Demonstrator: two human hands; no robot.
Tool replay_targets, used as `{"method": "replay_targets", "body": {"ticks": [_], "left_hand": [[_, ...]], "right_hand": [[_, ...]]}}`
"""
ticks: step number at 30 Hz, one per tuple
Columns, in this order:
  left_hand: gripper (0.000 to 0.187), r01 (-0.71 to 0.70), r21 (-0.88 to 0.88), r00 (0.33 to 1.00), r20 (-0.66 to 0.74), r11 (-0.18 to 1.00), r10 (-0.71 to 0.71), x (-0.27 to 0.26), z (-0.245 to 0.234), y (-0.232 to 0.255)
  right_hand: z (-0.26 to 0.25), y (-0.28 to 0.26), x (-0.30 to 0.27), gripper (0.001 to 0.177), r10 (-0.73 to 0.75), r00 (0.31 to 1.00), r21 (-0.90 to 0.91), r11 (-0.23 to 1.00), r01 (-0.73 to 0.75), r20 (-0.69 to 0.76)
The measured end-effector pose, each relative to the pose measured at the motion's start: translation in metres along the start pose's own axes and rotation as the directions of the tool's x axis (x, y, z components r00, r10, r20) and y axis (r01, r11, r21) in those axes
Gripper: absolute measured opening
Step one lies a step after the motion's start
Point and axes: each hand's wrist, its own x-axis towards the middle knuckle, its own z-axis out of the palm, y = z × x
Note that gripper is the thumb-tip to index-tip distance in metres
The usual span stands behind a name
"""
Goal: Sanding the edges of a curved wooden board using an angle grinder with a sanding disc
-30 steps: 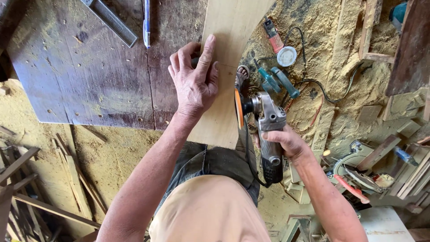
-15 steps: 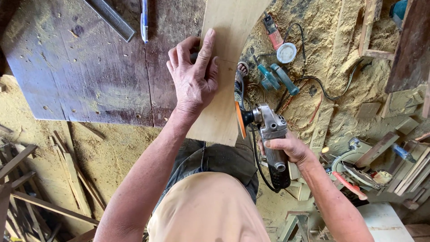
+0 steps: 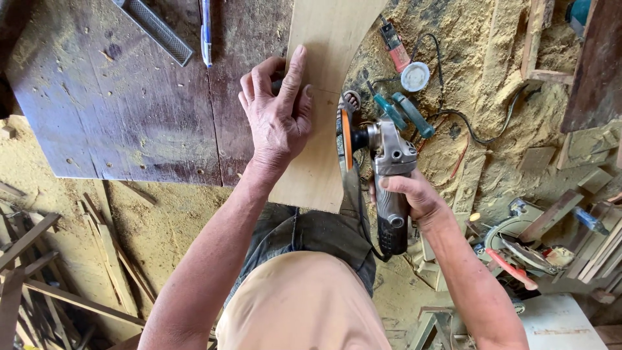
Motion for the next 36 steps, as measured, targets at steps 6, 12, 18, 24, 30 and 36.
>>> {"method": "replay_targets", "body": {"ticks": [6,12,18,24,30,36], "left_hand": [[0.056,0.008,-0.005,1.0,0.006,1.0,-0.008,-0.002,0.002,-0.003],[0.057,0.021,-0.004,1.0,0.017,1.0,-0.021,-0.002,0.003,-0.003],[0.057,0.017,-0.002,1.0,0.02,1.0,-0.017,-0.002,0.002,-0.003],[0.052,0.019,-0.005,1.0,0.022,1.0,-0.018,-0.001,0.001,-0.002],[0.053,0.026,0.007,0.999,0.032,1.0,-0.026,0.0,-0.001,-0.001],[0.054,0.021,-0.008,0.999,0.028,1.0,-0.021,0.0,-0.001,0.0]], "right_hand": [[-0.013,0.013,0.001,0.052,0.017,0.995,-0.06,0.998,-0.011,0.094],[-0.022,0.027,-0.006,0.044,-0.052,0.979,-0.138,0.987,0.081,0.198],[-0.033,0.037,-0.013,0.044,0.022,0.987,-0.156,0.988,0.003,0.162],[-0.036,0.044,-0.018,0.043,-0.013,0.982,-0.195,0.98,0.05,0.186],[-0.037,0.055,-0.029,0.046,0.022,0.982,-0.209,0.978,0.018,0.186],[-0.047,0.092,-0.042,0.047,0.048,0.993,-0.096,0.995,-0.038,0.104]]}}
